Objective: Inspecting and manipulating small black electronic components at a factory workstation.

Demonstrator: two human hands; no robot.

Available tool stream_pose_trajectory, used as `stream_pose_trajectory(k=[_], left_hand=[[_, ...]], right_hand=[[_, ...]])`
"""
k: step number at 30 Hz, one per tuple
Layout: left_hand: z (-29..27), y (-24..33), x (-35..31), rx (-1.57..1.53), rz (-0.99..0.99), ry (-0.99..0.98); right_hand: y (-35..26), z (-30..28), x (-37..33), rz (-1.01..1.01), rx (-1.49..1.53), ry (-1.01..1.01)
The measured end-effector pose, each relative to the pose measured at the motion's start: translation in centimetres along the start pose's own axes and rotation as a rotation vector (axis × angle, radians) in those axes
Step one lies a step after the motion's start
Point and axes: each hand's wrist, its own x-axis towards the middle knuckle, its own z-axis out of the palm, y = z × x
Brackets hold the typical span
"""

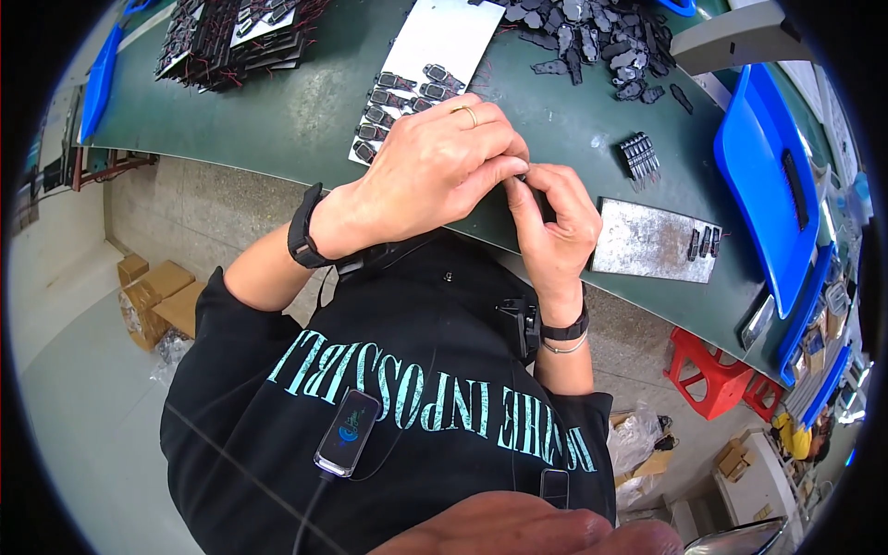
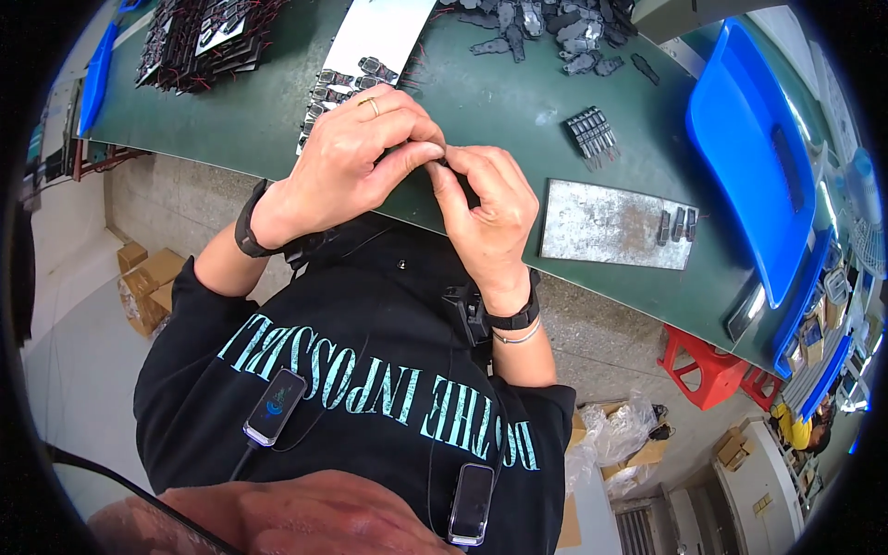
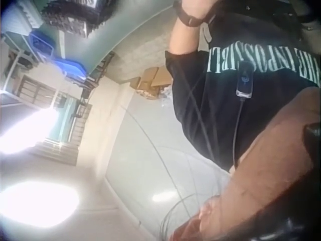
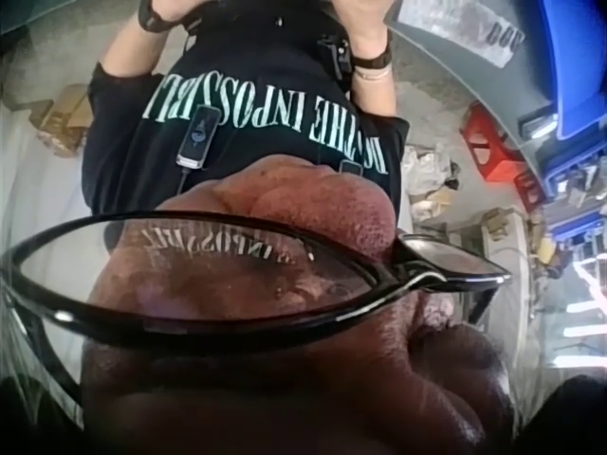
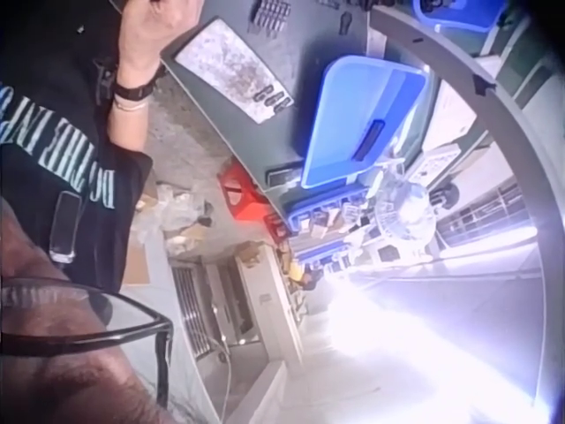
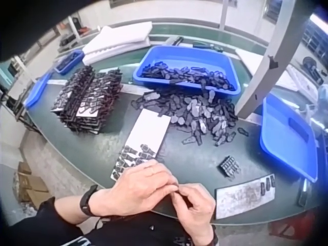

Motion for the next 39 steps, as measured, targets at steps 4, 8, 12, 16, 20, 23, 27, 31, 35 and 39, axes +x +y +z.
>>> stream_pose_trajectory(k=[4,8,12,16,20,23,27,31,35,39], left_hand=[[0.0,-0.1,0.2,0.044,0.052,-0.015],[0.3,0.2,0.4,0.016,0.024,0.068],[0.2,-0.1,0.1,0.027,0.009,-0.059],[0.0,-0.2,0.2,0.019,0.032,-0.246],[0.1,0.0,0.1,0.039,0.166,-0.323],[0.3,0.0,0.7,0.123,0.219,-0.257],[0.1,0.0,1.2,0.242,0.165,-0.081],[-0.4,-0.3,0.8,0.22,0.129,-0.053],[-1.2,-1.0,0.5,0.255,0.141,-0.054],[-2.8,-2.0,0.1,0.347,0.078,-0.009]], right_hand=[[0.4,-0.5,0.3,-0.048,-0.048,-0.083],[0.7,-0.7,-0.1,0.172,0.272,-0.044],[0.7,-1.1,-0.3,0.368,0.601,0.027],[0.0,-2.3,-0.3,0.454,0.741,-0.005],[-0.1,-5.4,0.9,0.073,0.173,-0.212],[-0.2,-6.6,1.3,-0.138,-0.292,-0.223],[0.5,-7.5,1.6,-0.103,-0.671,-0.024],[1.5,-7.8,1.7,0.034,-0.812,0.082],[1.7,-7.6,2.0,0.075,-0.847,0.097],[1.5,-6.9,2.4,0.068,-0.801,0.142]])
